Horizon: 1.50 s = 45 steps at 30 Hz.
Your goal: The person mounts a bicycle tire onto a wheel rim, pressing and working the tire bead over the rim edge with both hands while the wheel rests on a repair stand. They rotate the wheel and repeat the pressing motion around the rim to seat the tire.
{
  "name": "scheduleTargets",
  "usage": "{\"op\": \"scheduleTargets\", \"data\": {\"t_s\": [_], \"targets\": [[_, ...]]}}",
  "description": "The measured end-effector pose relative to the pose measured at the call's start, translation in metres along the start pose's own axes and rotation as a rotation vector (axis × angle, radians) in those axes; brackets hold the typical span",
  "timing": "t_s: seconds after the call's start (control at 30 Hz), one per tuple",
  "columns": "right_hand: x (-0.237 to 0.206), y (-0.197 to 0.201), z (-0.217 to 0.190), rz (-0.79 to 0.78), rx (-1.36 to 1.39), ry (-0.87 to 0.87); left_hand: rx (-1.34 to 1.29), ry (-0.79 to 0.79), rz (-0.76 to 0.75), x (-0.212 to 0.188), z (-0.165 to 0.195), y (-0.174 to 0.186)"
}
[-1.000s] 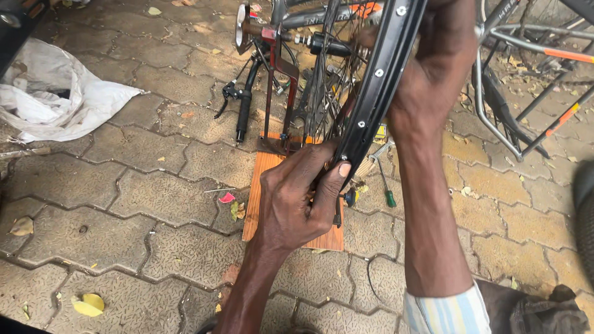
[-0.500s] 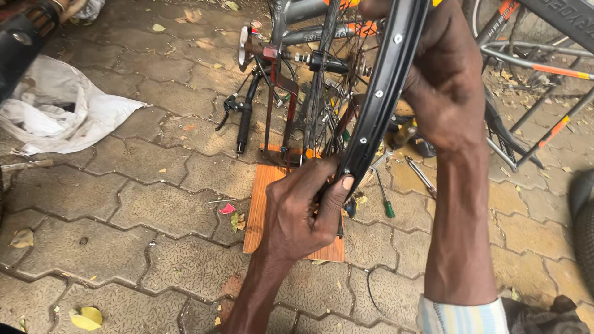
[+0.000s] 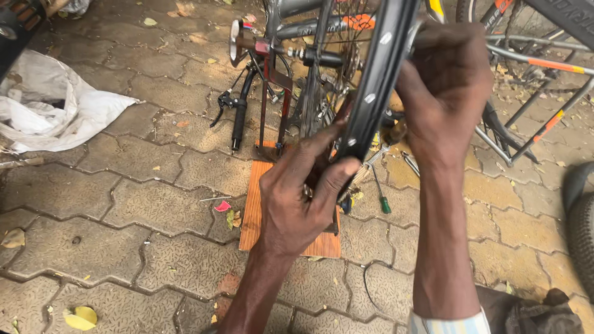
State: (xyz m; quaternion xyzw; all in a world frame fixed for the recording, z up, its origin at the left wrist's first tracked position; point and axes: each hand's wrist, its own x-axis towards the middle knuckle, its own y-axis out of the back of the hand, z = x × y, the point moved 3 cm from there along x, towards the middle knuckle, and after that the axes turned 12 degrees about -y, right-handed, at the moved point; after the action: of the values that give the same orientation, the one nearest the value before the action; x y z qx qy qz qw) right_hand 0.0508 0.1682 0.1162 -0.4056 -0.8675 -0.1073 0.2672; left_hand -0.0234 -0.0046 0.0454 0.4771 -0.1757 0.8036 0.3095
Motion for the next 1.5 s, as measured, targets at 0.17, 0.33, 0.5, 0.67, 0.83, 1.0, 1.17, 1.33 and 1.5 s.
{"op": "scheduleTargets", "data": {"t_s": [0.17, 0.33, 0.5, 0.67, 0.83, 1.0, 1.17, 1.33, 1.5], "targets": [[-0.004, -0.013, 0.025, -0.144, 0.166, -0.009, 0.262, 0.015, -0.144, -0.001, 0.007, 0.002], [0.001, -0.023, 0.037, -0.299, 0.418, -0.119, 0.279, 0.012, -0.144, -0.005, 0.007, 0.004], [0.003, -0.027, 0.041, -0.242, 0.42, -0.11, 0.247, 0.043, -0.118, -0.004, 0.008, 0.003], [-0.006, -0.033, 0.028, -0.203, 0.459, -0.047, 0.202, 0.017, -0.123, -0.003, 0.007, 0.004], [-0.009, -0.037, 0.017, 0.085, 0.125, 0.126, 0.201, 0.026, -0.124, -0.007, 0.003, 0.003], [-0.004, -0.043, 0.015, 0.419, -0.596, 0.582, 0.201, 0.066, -0.149, -0.007, 0.001, 0.001], [0.001, -0.025, -0.002, -0.141, -0.225, 0.216, 0.18, 0.039, -0.139, -0.004, 0.005, 0.006], [0.004, -0.015, -0.012, -0.334, -0.061, 0.035, 0.15, 0.064, -0.134, -0.005, 0.006, 0.003], [-0.02, -0.033, 0.026, 0.15, -0.307, 0.183, 0.175, 0.062, -0.142, -0.004, 0.002, 0.004]]}}
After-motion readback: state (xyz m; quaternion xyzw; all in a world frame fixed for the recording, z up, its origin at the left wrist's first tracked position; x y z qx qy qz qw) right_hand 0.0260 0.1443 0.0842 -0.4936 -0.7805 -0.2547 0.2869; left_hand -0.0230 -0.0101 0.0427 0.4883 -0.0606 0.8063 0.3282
